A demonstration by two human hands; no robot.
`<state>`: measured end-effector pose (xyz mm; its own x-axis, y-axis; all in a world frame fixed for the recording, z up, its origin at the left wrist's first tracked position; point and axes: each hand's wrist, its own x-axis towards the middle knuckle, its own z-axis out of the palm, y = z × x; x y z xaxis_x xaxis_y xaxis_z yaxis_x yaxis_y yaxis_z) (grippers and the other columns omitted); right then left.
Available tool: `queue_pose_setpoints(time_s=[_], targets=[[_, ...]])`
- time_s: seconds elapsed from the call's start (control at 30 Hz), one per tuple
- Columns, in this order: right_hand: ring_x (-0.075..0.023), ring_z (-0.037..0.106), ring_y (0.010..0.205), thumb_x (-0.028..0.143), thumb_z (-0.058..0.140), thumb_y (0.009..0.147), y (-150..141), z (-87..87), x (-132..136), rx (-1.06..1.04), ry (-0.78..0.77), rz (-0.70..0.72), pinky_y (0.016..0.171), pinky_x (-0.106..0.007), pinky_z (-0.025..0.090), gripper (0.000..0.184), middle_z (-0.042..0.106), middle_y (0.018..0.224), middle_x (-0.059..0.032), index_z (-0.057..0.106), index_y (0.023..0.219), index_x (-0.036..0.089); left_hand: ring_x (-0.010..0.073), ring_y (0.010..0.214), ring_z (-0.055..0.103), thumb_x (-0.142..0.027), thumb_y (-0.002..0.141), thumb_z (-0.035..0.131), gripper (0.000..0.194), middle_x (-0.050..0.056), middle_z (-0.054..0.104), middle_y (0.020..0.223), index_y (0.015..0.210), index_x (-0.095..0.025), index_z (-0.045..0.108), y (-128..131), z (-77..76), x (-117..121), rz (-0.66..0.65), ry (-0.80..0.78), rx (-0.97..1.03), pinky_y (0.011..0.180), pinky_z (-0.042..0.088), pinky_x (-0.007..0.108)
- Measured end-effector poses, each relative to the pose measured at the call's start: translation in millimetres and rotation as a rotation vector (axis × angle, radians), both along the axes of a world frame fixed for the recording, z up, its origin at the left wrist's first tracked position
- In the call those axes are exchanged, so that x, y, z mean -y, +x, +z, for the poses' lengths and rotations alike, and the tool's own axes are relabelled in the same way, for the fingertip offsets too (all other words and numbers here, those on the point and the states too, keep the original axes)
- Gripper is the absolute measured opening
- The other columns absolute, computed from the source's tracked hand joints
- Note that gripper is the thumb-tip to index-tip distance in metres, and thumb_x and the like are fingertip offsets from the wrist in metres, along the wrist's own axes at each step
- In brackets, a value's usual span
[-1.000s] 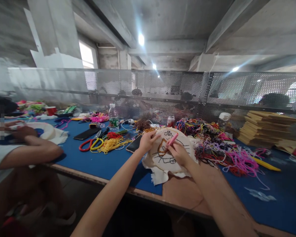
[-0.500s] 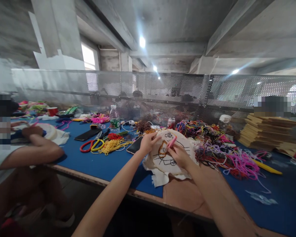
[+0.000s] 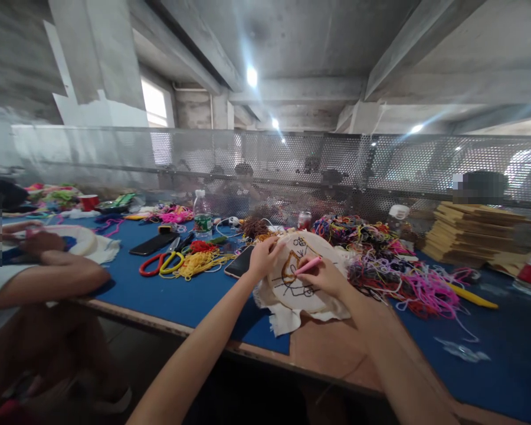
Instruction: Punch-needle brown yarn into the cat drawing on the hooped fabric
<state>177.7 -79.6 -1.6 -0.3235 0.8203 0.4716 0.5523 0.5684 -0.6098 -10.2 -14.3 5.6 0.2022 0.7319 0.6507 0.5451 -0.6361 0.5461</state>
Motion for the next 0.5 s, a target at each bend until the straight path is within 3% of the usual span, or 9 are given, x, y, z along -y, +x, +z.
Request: queue_pose_setpoints(time_s=[0.2, 0.5], targets=[[-0.0117, 0.053, 0.061, 0.031, 0.057, 0.076, -1.1, 4.7, 2.5, 0.025, 0.029, 0.020, 0.057, -0.023, 0.041, 0.014, 0.060, 0.069, 0.0007, 0.060, 0.076, 0.018, 0.0118, 0.061, 0.050, -0.041, 0.086, 0.042, 0.033, 0.002, 0.061, 0.070, 0.095, -0.017, 0.062, 2.1, 0.5, 6.3, 0.039, 0.046, 0.067, 0.060, 0.034, 0.021], [-0.0168, 0.055, 0.070, 0.022, 0.048, 0.080, -9.4, 0.2, 9.5, 0.067, 0.184, -0.082, 0.066, -0.030, 0.043, 0.008, 0.060, 0.074, -0.0021, 0.055, 0.076, 0.022, 0.0098, 0.053, 0.044, -0.042, 0.089, 0.036, 0.034, -0.001, 0.054, 0.062, 0.097, -0.017, 0.057, -0.1, 2.7, 9.1, 0.145, 0.129, 0.004, 0.054, 0.028, 0.020]])
